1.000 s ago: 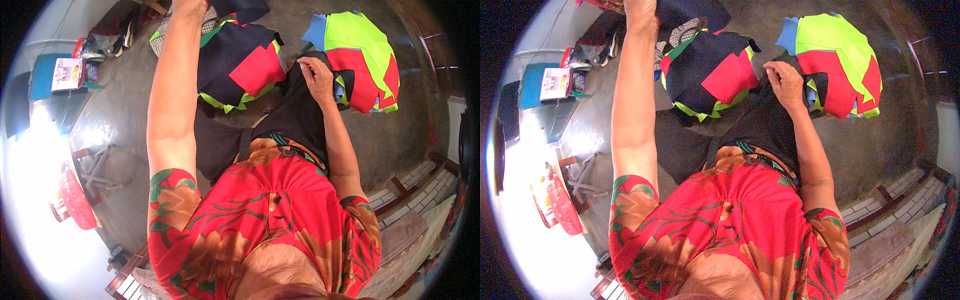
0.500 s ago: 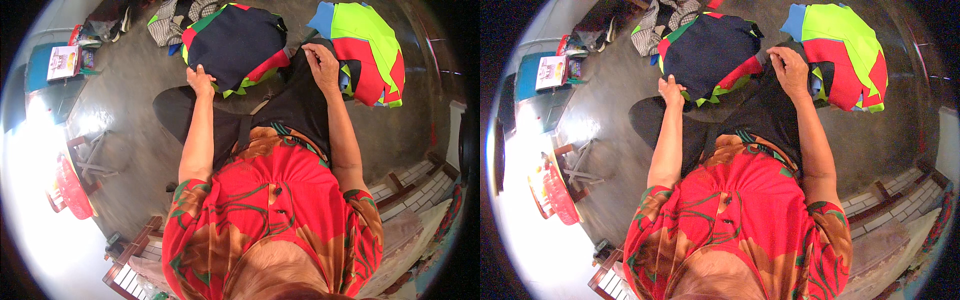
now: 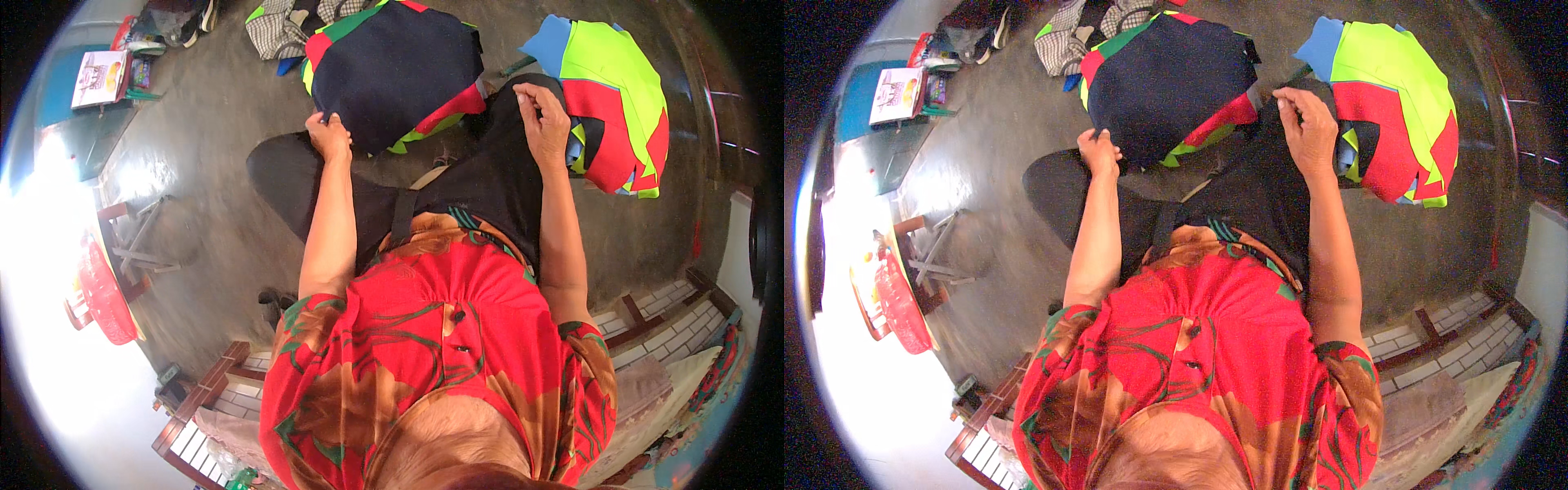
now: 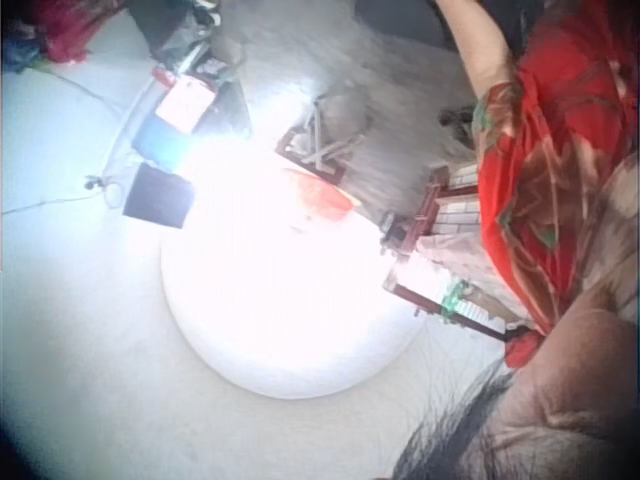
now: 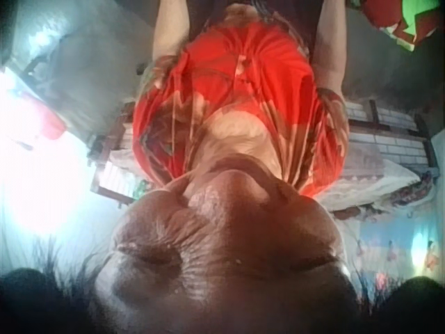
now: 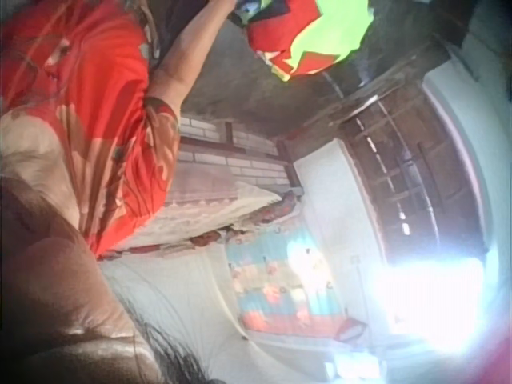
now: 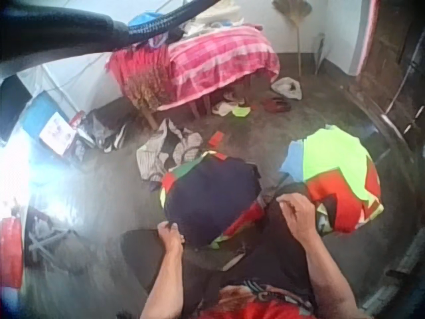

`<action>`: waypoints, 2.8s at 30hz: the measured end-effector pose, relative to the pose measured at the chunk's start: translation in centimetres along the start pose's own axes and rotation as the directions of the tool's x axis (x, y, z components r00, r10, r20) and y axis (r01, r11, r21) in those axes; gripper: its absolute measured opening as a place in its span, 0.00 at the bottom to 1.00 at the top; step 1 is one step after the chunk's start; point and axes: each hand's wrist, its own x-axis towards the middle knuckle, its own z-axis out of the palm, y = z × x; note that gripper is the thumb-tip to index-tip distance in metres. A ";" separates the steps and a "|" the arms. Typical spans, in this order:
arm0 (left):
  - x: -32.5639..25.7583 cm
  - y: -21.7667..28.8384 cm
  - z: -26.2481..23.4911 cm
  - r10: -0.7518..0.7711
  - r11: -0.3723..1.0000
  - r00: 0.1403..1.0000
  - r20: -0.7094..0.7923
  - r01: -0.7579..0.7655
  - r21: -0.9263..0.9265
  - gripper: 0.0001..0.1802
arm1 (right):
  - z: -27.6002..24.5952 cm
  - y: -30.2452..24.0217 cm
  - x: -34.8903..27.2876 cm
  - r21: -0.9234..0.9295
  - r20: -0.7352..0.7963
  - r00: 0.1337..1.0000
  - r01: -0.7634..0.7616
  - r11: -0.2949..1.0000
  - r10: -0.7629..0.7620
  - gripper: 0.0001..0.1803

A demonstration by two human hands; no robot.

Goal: The person sits on the floor and arranges various colored fabric pieces into two separate piles. They pick up pieces, fold them, and place them onto the piles, occasionally adjusting the arrangement.

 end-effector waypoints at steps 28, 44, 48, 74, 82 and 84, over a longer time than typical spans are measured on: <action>7.2 18.1 19.5 0.420 0.046 0.339 0.841 -0.934 0.354 0.12 | 0.0 -0.1 2.0 -0.005 0.013 0.998 -0.057 0.998 0.057 0.08; 6.5 22.3 19.1 0.560 0.144 0.192 0.806 -0.981 0.133 0.09 | -0.2 -0.2 2.8 0.061 0.017 0.995 -0.095 0.994 0.094 0.09; 5.6 22.7 20.5 0.631 0.233 0.181 0.755 -0.972 0.038 0.16 | -0.1 0.0 2.5 0.045 -0.003 0.998 -0.063 0.997 0.063 0.08; -4.2 10.7 6.7 0.582 0.222 0.342 0.738 -0.940 0.260 0.38 | -1.9 -0.3 0.0 0.130 -0.038 0.999 -0.010 0.991 0.015 0.06; -7.3 8.6 -1.4 0.602 0.408 0.422 0.678 -0.892 0.193 0.24 | -12.7 3.2 0.0 -0.274 -0.466 0.880 -0.242 0.931 0.092 0.10; -7.8 8.4 -2.0 0.576 0.471 0.468 0.671 -0.860 0.196 0.23 | -15.9 6.7 0.3 -0.493 -0.423 0.902 -0.309 0.813 0.087 0.19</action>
